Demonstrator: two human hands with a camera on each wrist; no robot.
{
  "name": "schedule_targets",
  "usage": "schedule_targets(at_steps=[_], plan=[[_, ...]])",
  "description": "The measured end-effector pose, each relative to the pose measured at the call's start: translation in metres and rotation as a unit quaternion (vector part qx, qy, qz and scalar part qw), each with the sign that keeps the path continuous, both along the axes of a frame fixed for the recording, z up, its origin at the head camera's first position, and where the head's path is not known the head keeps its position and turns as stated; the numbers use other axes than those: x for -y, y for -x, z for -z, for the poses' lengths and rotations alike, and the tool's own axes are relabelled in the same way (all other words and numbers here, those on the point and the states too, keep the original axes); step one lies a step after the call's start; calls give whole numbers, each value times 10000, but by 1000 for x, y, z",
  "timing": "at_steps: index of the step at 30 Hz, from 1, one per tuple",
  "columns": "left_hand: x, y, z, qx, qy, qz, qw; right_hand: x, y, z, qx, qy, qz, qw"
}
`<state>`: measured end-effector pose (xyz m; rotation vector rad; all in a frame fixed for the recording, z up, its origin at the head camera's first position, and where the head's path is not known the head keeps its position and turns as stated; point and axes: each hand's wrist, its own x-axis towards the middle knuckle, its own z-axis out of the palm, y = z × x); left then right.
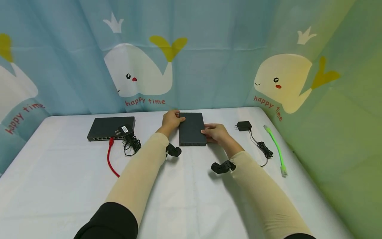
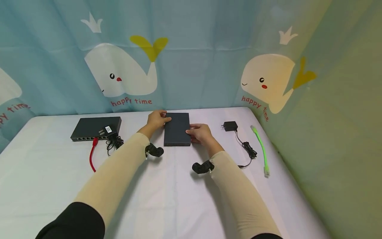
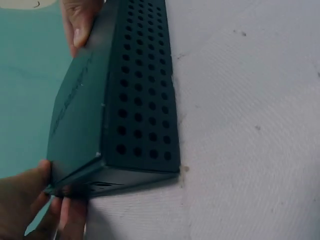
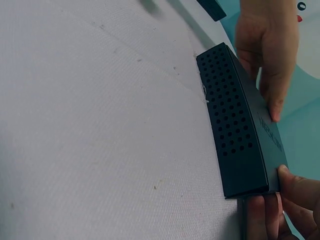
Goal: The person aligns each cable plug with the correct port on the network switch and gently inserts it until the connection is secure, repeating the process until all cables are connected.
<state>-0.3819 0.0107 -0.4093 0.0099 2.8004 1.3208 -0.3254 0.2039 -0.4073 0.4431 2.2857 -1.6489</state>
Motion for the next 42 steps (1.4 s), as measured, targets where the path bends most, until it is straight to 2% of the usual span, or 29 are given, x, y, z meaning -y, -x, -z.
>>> schedule_targets(at_steps=[5, 12, 18, 21, 25, 34, 42], plan=[[-1, -1, 0, 67, -286, -123, 9995, 0, -2, -2, -46, 22, 33, 10000], [-3, -3, -2, 229, -464, -199, 9985, 0, -9, -1, -270, 29, 177, 9995], [-4, -4, -3, 371, -710, -342, 9962, 0, -32, 4, -694, -29, 295, 9971], [-2, -2, -3, 437, -849, -445, 9944, 2, -45, 7, -886, 189, 341, 9953], [-1, -1, -2, 441, -905, -443, 9939, 7, -54, 11, -1077, 416, 563, 9917], [1, 3, 2, 501, -847, -427, 9942, 12, -55, 13, -1033, 551, 840, 9896], [5, 5, 3, 727, -1019, -530, 9907, 10, -50, 12, -906, 514, 701, 9921]])
